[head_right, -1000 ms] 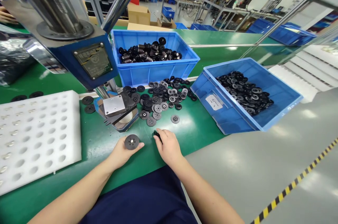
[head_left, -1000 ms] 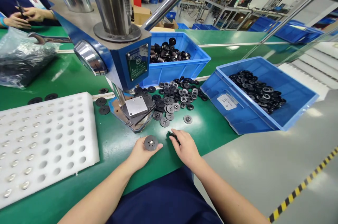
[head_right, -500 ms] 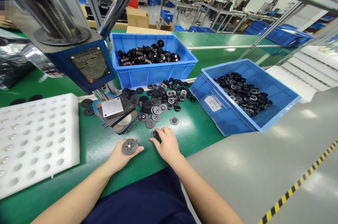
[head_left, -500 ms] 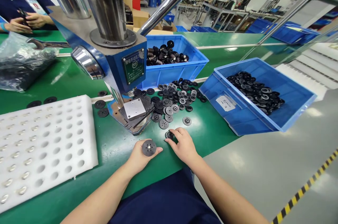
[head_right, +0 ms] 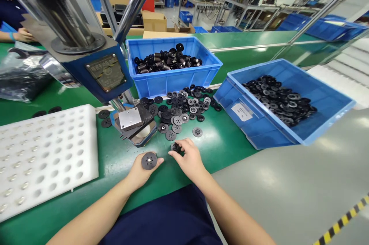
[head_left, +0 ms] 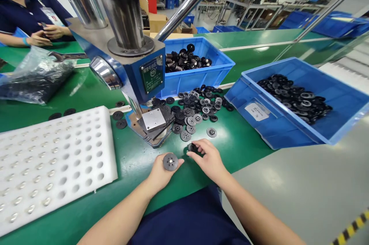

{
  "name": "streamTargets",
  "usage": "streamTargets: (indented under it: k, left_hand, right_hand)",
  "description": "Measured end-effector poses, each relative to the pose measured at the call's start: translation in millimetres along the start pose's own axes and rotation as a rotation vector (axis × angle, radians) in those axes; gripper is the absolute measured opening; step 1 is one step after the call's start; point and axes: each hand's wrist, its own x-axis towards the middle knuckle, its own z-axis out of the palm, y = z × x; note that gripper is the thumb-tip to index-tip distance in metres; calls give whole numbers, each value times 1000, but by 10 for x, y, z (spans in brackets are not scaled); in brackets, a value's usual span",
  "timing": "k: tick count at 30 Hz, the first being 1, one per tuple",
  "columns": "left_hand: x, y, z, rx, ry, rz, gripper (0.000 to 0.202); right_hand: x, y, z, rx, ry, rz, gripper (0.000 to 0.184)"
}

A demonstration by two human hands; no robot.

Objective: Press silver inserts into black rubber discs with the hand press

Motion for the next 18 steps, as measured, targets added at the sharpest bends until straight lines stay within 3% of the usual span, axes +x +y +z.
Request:
streamTargets:
  k: [4, 7, 12, 18]
  left_hand:
    - [3, -48, -10, -20, -30, 24, 41]
    - [3, -89, -18, -52, -63, 75, 27]
    - [-7, -183, -10, -45, -15, 123, 21]
    - [-25, -234, 31, -17, 31, 126, 26]
  right_hand:
    - [-39, -443, -94, 215, -18, -126, 32]
    - [-55, -688, -33, 207, -91, -218, 30]
    - [-53, -787, 89, 58, -99, -272, 29]
    - [-92, -827, 58, -62, -117, -292, 19]
